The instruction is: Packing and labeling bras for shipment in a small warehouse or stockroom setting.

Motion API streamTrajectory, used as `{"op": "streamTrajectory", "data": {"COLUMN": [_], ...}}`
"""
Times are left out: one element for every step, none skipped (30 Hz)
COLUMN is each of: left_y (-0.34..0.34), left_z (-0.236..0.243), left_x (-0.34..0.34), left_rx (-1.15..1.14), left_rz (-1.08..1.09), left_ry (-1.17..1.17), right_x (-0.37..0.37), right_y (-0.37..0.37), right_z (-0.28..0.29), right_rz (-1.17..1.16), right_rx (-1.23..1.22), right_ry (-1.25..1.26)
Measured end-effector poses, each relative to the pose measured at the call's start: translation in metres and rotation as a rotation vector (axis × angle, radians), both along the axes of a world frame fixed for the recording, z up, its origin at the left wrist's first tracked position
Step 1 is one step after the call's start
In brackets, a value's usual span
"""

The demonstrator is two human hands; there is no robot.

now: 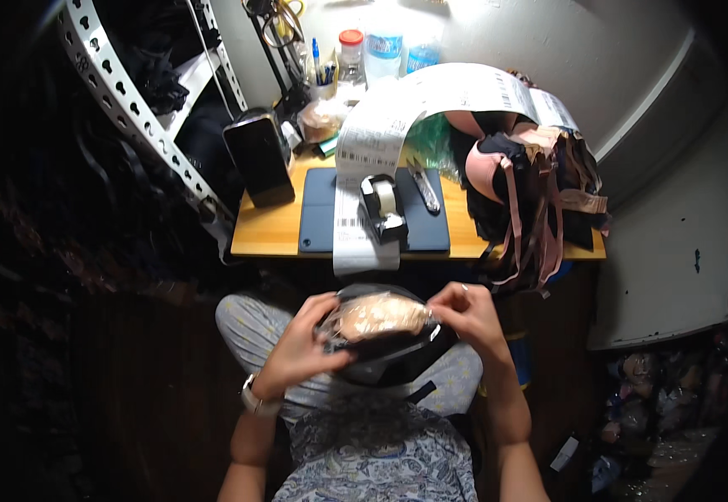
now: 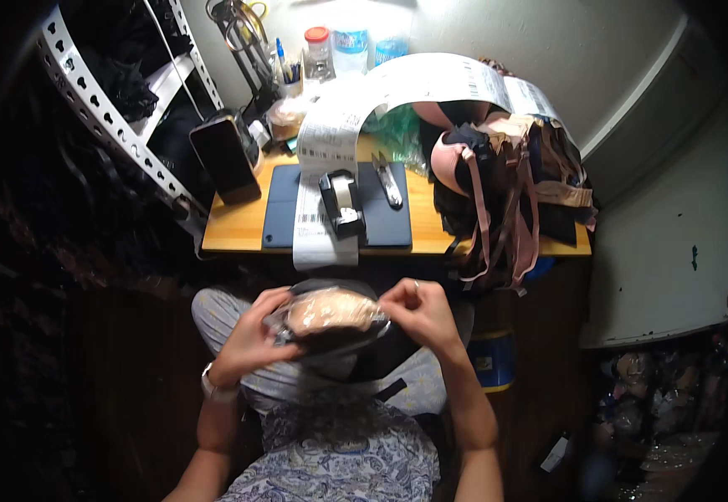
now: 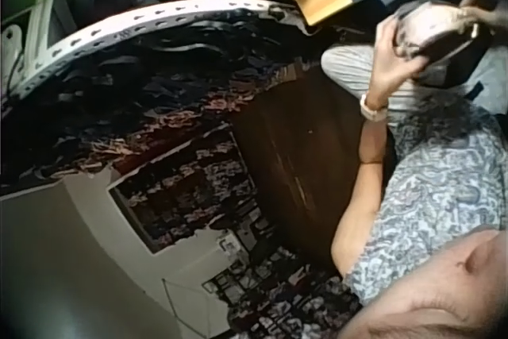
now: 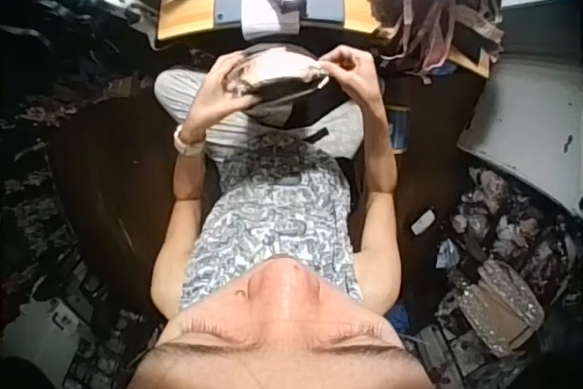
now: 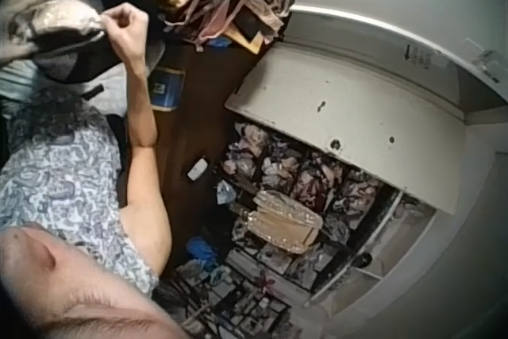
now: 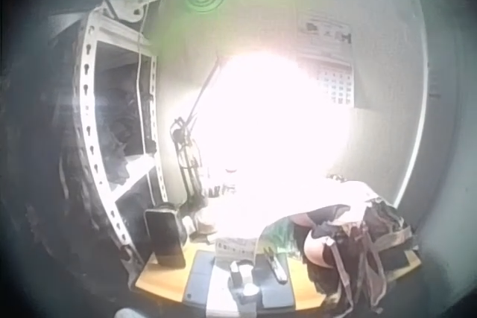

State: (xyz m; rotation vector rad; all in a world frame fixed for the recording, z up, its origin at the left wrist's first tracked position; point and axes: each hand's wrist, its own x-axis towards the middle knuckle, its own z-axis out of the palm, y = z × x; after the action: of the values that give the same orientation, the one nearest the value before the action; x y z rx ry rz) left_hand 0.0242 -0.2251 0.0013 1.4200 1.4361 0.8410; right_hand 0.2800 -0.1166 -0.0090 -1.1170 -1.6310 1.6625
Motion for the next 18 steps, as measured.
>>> {"op": "streamTrajectory", "data": {"left_y": [0.0,-0.006,-0.01,-0.007,0.004,0.013,0.021,0.014,0.013,0.015,0.022,0.024,0.026,0.025,0.022,0.014,0.003,-0.009], "left_z": [0.017,0.031,0.039,0.019,0.018,0.001,-0.013,-0.017,-0.018,-0.02,-0.021,-0.029,-0.042,-0.061,-0.072,-0.08,-0.106,-0.117], "left_x": [0.005,0.009,0.011,0.008,0.007,0.005,0.002,0.007,0.006,0.01,0.014,0.015,0.021,0.024,0.03,0.04,0.041,0.048], "left_rx": [0.05,0.066,0.082,0.182,0.095,0.03,-0.031,-0.039,-0.009,0.063,0.141,0.199,0.093,0.203,0.311,0.316,0.404,0.268], "left_rz": [0.057,0.055,0.053,0.025,0.037,0.028,0.03,0.064,0.074,0.098,0.109,0.091,0.18,0.217,0.248,0.305,0.278,0.322], "left_ry": [-0.153,-0.201,-0.249,-0.143,0.016,-0.01,-0.028,0.005,-0.003,0.0,0.003,0.134,0.034,0.11,0.184,0.201,0.278,0.217], "right_x": [0.0,0.002,0.004,0.009,0.005,0.005,0.003,0.002,0.003,0.004,0.006,0.008,0.012,0.011,0.012,0.015,0.018,0.022], "right_y": [-0.003,-0.01,-0.015,-0.009,0.003,0.006,0.011,-0.003,-0.006,-0.004,-0.001,0.0,-0.004,-0.012,-0.022,-0.036,-0.048,-0.058], "right_z": [0.023,0.036,0.043,0.034,0.021,0.002,-0.009,-0.001,0.001,-0.005,-0.014,-0.029,-0.042,-0.044,-0.048,-0.062,-0.076,-0.083], "right_rz": [-0.065,-0.065,-0.066,-0.016,0.045,-0.013,-0.06,-0.104,-0.134,-0.162,-0.203,-0.219,-0.235,-0.249,-0.262,-0.232,-0.204,-0.124], "right_rx": [-0.014,-0.039,-0.064,-0.074,-0.127,-0.069,-0.007,0.012,-0.005,0.023,0.058,0.102,0.146,0.224,0.287,0.343,0.404,0.448], "right_ry": [0.048,0.188,0.327,0.19,0.099,0.03,-0.033,-0.004,0.055,0.053,0.053,-0.017,-0.089,-0.206,-0.286,-0.341,-0.392,-0.544]}}
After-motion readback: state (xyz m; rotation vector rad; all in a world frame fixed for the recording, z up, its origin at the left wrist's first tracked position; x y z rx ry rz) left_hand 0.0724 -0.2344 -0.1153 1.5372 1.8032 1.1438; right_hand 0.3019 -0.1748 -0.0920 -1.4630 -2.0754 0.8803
